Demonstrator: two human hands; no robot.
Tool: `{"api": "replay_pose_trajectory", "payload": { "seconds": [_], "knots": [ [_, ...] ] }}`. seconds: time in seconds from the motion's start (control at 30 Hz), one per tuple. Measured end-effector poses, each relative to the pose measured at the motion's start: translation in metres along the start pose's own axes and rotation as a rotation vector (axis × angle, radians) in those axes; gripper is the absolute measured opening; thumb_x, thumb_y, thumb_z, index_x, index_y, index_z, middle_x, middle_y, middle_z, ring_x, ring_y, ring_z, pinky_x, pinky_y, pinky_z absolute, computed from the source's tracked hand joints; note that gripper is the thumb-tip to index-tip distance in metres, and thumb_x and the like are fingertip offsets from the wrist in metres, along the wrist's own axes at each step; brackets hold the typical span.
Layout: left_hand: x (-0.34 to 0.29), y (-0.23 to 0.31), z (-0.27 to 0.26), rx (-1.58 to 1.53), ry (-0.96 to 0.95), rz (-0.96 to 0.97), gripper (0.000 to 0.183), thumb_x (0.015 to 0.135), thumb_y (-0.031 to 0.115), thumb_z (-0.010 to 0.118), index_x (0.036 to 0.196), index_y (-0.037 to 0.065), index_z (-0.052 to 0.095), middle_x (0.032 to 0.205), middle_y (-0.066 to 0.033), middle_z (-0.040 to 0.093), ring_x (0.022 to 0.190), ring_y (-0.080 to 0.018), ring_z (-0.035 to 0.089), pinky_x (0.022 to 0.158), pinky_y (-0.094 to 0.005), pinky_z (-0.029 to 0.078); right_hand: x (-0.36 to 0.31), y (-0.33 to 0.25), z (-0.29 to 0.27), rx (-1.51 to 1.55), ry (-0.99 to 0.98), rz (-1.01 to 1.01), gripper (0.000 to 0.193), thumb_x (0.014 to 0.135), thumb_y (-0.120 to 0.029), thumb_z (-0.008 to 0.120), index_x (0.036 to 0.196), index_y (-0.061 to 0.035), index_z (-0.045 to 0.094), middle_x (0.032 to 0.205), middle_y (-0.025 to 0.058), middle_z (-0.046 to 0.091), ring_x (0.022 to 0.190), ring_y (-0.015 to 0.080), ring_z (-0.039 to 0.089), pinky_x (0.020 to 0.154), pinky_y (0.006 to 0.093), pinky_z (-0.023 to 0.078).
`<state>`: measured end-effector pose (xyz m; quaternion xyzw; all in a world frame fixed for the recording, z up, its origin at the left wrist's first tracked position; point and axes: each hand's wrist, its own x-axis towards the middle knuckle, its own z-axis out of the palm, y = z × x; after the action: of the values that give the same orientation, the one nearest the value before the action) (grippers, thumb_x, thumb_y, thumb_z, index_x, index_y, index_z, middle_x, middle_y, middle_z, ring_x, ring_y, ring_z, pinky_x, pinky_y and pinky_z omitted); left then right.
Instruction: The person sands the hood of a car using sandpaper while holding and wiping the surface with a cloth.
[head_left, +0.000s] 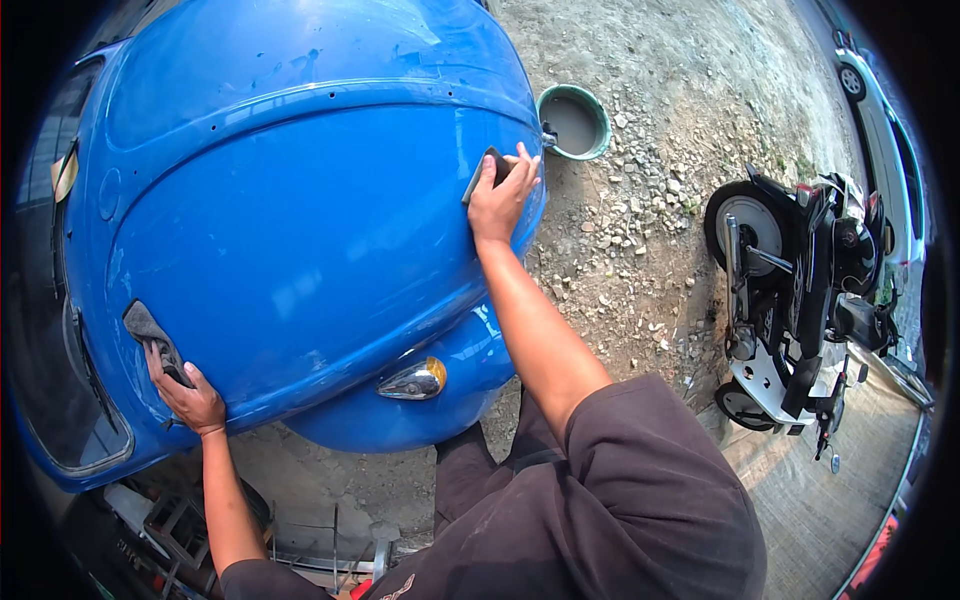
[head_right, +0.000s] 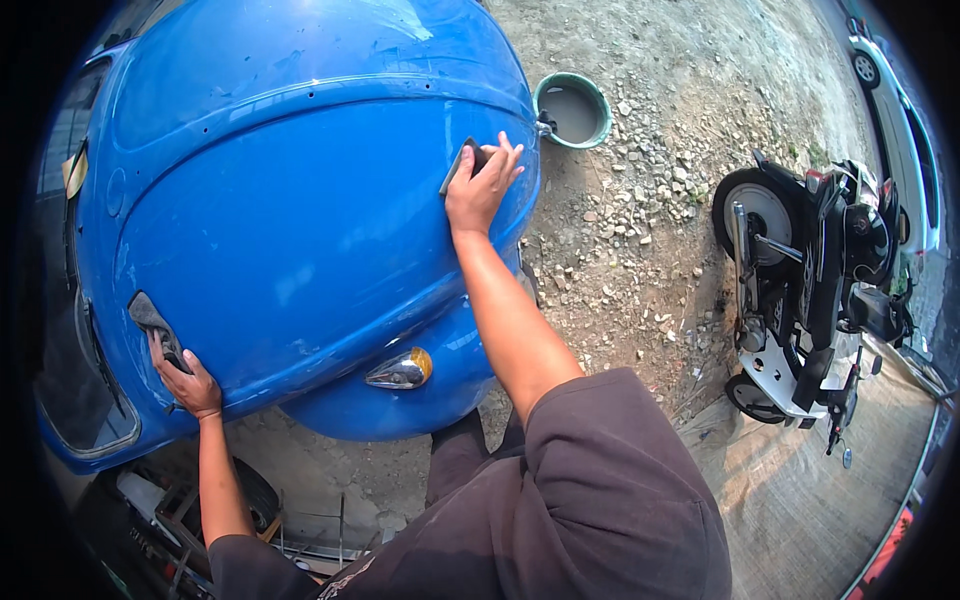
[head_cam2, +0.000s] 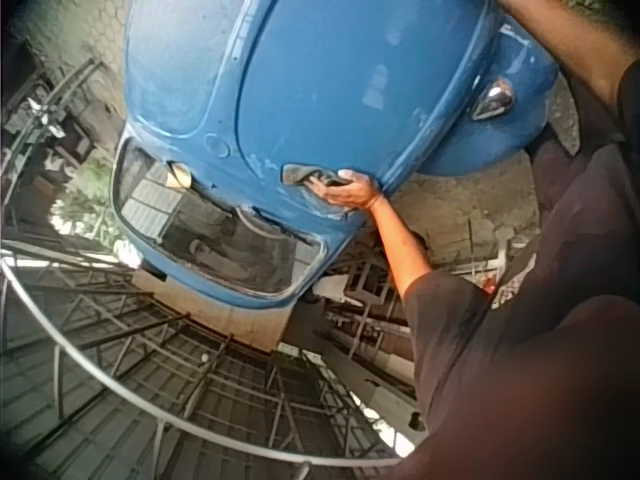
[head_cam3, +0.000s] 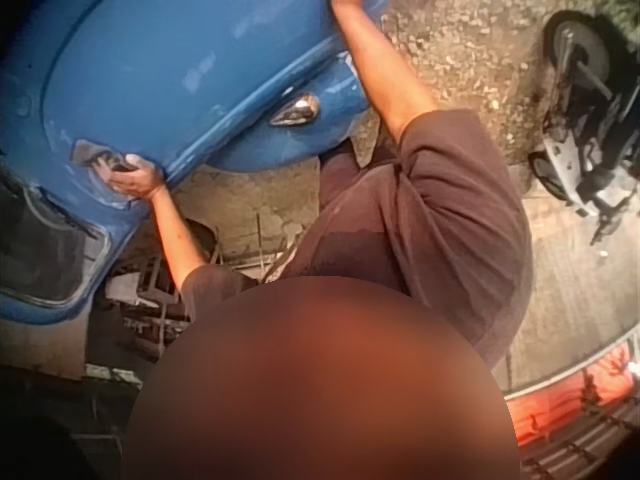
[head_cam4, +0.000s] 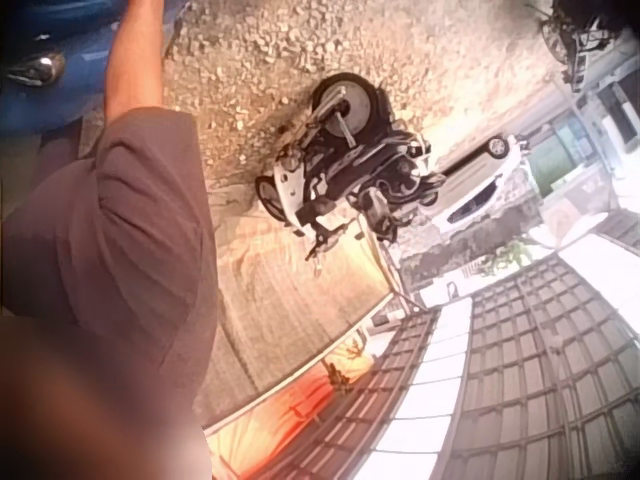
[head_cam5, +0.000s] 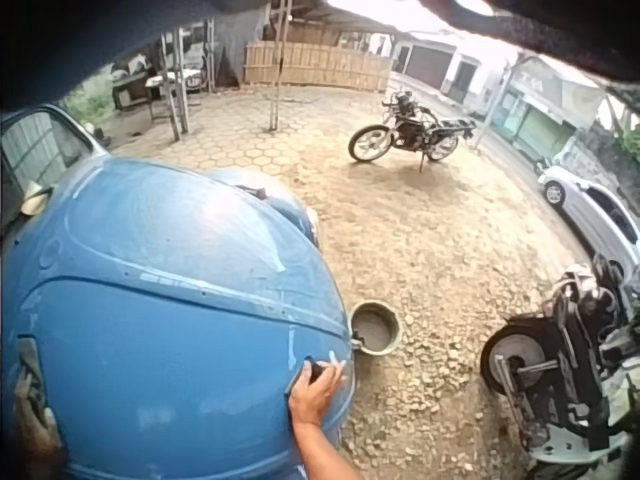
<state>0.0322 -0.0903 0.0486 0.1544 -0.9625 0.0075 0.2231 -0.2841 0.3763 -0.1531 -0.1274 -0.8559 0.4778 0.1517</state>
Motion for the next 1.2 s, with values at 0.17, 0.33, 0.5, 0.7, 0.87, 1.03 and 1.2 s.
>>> {"api": "replay_pose_trajectory", "payload": {
  "seconds": [0.17, 0.33, 0.5, 0.7, 0.87, 1.03, 1.2],
  "knots": [
    [-0.009, -0.012, -0.01, 0.04, -0.02, 0.01, 0.068, 0.119, 0.03, 0.059, 0.177, -0.004, 0.049, 0.179, -0.0272, 0.056, 0.166, -0.0502, 0.052, 0.14, -0.0591, 0.037, -0.046, -0.016, -0.012, 0.007, -0.186, -0.264, 0.031, 0.119, -0.031, 0.073, 0.127, -0.0027, 0.062, 0.179, 0.0271, 0.051, 0.177, 0.062, 0.028, 0.143, 0.0817, 0.011],
    [0.005, 0.002, 0.003, 0.09, -0.017, 0.008, 0.068, 0.12, 0.035, 0.06, 0.178, 0.0, 0.049, 0.182, -0.0264, 0.053, 0.17, -0.0505, 0.048, 0.141, -0.0604, 0.036, 0.01, 0.007, 0.001, -0.021, 0.028, -0.007, 0.04, 0.118, -0.029, 0.074, 0.138, 0.0025, 0.06, 0.172, 0.0271, 0.054, 0.176, 0.0644, 0.028, 0.142, 0.0828, 0.013],
    [0.028, 0.098, 0.014, -0.023, -0.134, 0.087, 0.07, 0.117, 0.034, 0.065, 0.179, 0.005, 0.05, 0.186, -0.0252, 0.049, 0.176, -0.0505, 0.04, 0.142, -0.0618, 0.032, -0.065, -0.023, -0.011, 0.053, -0.242, -0.253, 0.034, 0.117, -0.028, 0.075, 0.135, -0.0017, 0.062, 0.18, 0.0254, 0.05, 0.177, 0.0622, 0.029, 0.142, 0.0832, 0.012],
    [0.098, 0.196, 0.059, -0.145, -0.23, 0.319, 0.069, 0.113, 0.027, 0.074, 0.177, 0.01, 0.054, 0.186, -0.0176, 0.052, 0.177, -0.0447, 0.041, 0.146, -0.0595, 0.031, 0.035, 0.01, 0.007, -0.087, 0.089, -0.009, 0.035, 0.118, -0.029, 0.074, 0.131, 0.0002, 0.061, 0.175, 0.0286, 0.052, 0.174, 0.0676, 0.028, 0.141, 0.0849, 0.013],
    [0.148, 0.209, 0.087, -0.129, -0.255, 0.362, 0.069, 0.111, 0.028, 0.078, 0.175, 0.013, 0.056, 0.186, -0.0138, 0.053, 0.177, -0.0409, 0.042, 0.147, -0.0582, 0.031, -0.047, -0.038, -0.004, 0.038, -0.226, -0.264, 0.03, 0.117, -0.027, 0.076, 0.127, -0.0022, 0.062, 0.18, 0.0274, 0.051, 0.175, 0.0665, 0.027, 0.143, 0.0823, 0.011],
    [0.191, 0.238, 0.118, -0.167, -0.2, 0.43, 0.066, 0.111, 0.032, 0.079, 0.172, 0.019, 0.059, 0.184, -0.01, 0.056, 0.176, -0.0383, 0.044, 0.147, -0.0573, 0.032, 0.033, 0.001, 0.009, -0.075, 0.054, -0.023, 0.037, 0.117, -0.026, 0.074, 0.136, 0.0033, 0.061, 0.176, 0.0303, 0.052, 0.174, 0.0675, 0.028, 0.142, 0.0829, 0.013],
    [0.216, 0.237, 0.135, -0.179, -0.178, 0.435, 0.055, 0.113, 0.032, 0.078, 0.165, 0.017, 0.064, 0.174, -0.0109, 0.064, 0.169, -0.0378, 0.052, 0.146, -0.0573, 0.034, -0.03, -0.028, 0.002, 0.085, -0.216, -0.192, 0.032, 0.117, -0.028, 0.077, 0.125, -0.0016, 0.061, 0.178, 0.0293, 0.052, 0.175, 0.0664, 0.028, 0.144, 0.0815, 0.011]
  ]
}}
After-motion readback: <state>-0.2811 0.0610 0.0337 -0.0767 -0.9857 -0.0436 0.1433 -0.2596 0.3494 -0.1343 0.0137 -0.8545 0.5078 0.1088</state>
